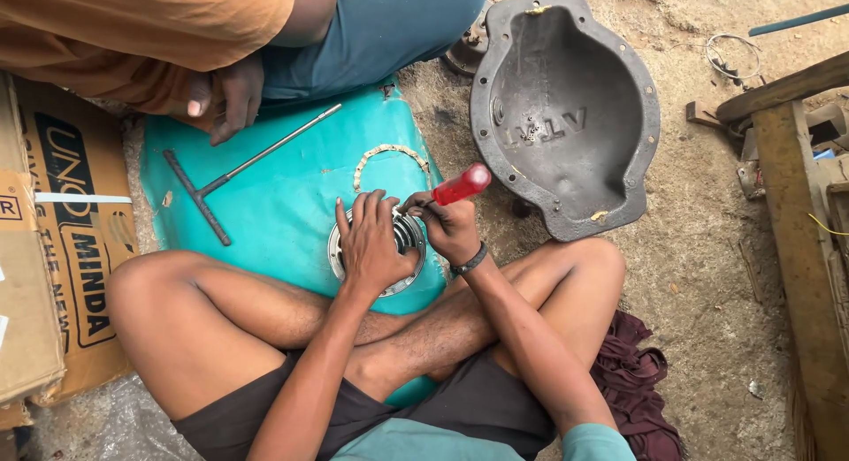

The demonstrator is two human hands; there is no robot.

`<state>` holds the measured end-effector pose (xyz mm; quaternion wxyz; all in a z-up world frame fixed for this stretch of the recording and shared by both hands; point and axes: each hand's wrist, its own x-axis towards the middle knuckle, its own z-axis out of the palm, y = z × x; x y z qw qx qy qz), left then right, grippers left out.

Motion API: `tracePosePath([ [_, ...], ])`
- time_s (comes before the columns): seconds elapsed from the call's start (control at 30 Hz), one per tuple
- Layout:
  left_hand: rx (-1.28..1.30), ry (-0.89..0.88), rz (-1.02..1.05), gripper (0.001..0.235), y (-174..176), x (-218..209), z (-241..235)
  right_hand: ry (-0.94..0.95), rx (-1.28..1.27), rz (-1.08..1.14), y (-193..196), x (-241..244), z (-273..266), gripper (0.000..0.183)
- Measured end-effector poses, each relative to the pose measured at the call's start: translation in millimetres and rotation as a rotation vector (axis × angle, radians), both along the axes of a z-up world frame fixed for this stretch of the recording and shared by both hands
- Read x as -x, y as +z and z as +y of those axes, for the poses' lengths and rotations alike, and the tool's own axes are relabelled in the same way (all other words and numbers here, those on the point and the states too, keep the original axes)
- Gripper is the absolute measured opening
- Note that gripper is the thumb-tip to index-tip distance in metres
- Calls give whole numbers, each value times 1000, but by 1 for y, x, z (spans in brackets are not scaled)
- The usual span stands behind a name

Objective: The person sits on the ground holding a round metal grille against a cast housing and drives screws with a red-handled screwdriver, tightening fasteners around the grille. A second person occasionally steadies the parts and hands over screws while the person continues fastening.

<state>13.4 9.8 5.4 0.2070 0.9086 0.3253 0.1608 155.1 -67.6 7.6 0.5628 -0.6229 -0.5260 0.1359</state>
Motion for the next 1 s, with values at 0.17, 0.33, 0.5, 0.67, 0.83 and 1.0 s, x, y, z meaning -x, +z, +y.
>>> tracePosePath([
  [0.17,116,39,-3,74,-6,-1,1,-28,-6,-32,-2,0,-3,5],
  [0.33,39,39,-40,80,-14,0,0,-50,-38,-66,-4,1,-3,5],
  [0.5,-2,34,-63,49,-13,1,-1,9,-59,-41,0,1,-2,7],
  [0.67,-20,31,-63,39,-18,1,-1,-19,-63,-94,2,4,-3,10],
  [0.83,-10,36,-65,38,-18,1,0,-11,-50,-109,-2,3,-3,11],
  [1.0,12,39,-82,37,-16,1,0,30,-68,-72,-2,1,-2,14],
])
